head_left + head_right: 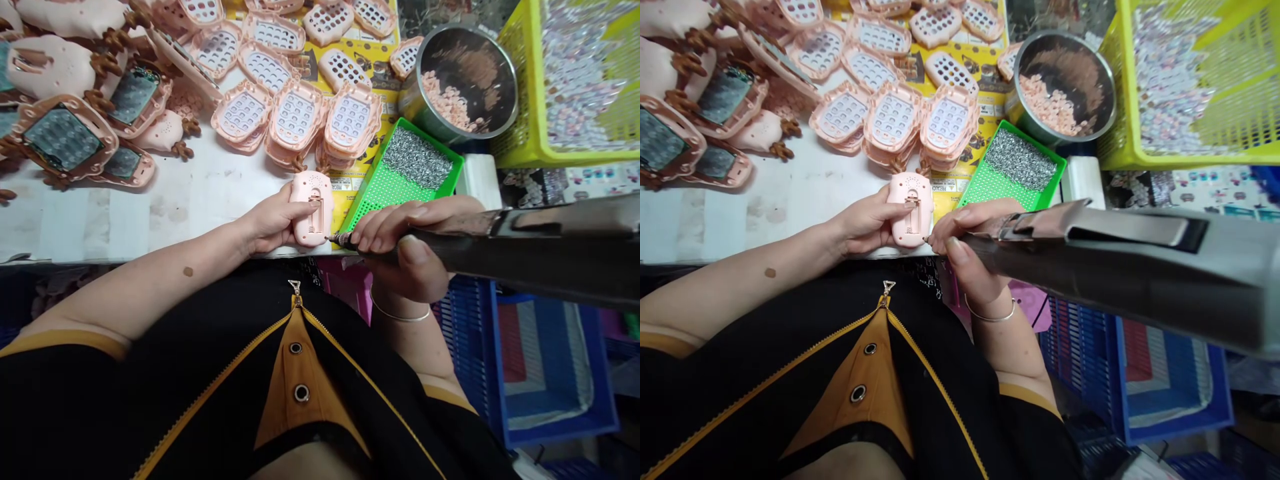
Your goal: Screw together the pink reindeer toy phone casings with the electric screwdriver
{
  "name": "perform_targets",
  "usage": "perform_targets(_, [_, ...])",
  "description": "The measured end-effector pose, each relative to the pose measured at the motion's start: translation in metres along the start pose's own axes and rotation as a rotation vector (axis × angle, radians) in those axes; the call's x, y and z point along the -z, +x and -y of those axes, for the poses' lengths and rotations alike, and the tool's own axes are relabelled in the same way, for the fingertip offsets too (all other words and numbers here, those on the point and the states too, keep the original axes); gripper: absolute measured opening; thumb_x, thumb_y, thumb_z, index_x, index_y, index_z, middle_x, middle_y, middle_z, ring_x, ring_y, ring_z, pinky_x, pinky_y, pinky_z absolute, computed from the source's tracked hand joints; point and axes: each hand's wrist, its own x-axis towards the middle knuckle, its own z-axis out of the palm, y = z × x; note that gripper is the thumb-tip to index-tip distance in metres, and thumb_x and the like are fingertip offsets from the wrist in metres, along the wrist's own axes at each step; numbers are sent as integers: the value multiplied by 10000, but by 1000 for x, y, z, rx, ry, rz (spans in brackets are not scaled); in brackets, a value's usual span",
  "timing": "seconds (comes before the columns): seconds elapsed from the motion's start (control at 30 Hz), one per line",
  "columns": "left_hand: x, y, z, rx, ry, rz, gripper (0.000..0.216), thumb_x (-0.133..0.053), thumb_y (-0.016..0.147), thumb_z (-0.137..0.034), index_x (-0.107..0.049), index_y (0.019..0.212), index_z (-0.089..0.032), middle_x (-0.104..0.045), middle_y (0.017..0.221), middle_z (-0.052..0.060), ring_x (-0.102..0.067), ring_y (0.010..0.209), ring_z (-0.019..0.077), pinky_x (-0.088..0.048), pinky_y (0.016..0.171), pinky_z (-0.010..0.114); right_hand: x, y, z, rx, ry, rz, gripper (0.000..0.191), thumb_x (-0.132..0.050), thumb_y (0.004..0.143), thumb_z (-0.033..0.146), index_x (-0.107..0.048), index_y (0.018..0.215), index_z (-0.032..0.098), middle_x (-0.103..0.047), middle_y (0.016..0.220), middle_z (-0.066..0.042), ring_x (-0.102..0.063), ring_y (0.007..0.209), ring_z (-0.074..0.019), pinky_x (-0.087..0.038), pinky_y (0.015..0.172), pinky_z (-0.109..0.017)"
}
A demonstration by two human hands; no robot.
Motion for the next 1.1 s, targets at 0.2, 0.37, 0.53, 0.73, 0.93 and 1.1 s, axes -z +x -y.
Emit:
perform_targets(0.2, [0, 2, 4, -11, 55, -4, 562, -715, 772, -158, -501, 1286, -235, -664, 1158, 82, -685, 977, 272, -597, 869, 595, -4, 3, 11, -36, -42, -40, 145, -732, 853, 354, -620, 930, 304, -464, 501, 103, -442, 353, -99, -444, 346, -240])
perform_targets(0.37, [-2, 3, 13, -235, 146, -30, 735, -713, 728, -130, -463, 1415, -212, -621, 1344, 98, -592, 1252, 296, -520, 1064, 503, -5, 5, 16, -33, -60, -67, 106, -724, 858, 364, -643, 907, 316, -460, 507, 99, -405, 347, -102, -406, 331, -254])
perform_targets(0.53, [-2, 6, 20, -336, 193, -36, 1007, -729, 722, -167, -266, 1613, -242, -503, 1544, 123, -492, 1394, 322, -436, 1156, 510, -7, 13, 20, -137, -58, -78, 175, -768, 801, 378, -679, 934, 306, -494, 529, 92, -425, 356, -107, -411, 331, -279])
perform_targets(0.73, [10, 5, 27, -428, 272, -57, 1084, -742, 737, -213, -177, 1659, -291, -388, 1648, 103, -439, 1446, 339, -368, 1196, 536, -13, 22, 33, -111, 25, -113, 148, -733, 835, 378, -619, 902, 312, -445, 499, 112, -462, 362, -110, -442, 372, -260])
perform_targets(0.93, [16, -13, 25, -302, 469, 160, 622, -777, 751, -301, -674, 1353, -183, -713, 1232, 108, -644, 1154, 267, -480, 1071, 466, -15, 21, 32, -88, 8, -165, 219, -733, 814, 444, -575, 921, 335, -367, 501, 117, -459, 361, -110, -457, 402, -263])
perform_targets(1.1, [11, -22, 24, -249, 452, 187, 348, -849, 684, -264, -755, 998, -147, -726, 849, 22, -636, 753, 118, -516, 730, 262, -19, 20, 25, -50, 83, -118, 108, -714, 825, 387, -643, 880, 326, -370, 500, 95, -477, 380, -107, -471, 410, -257])
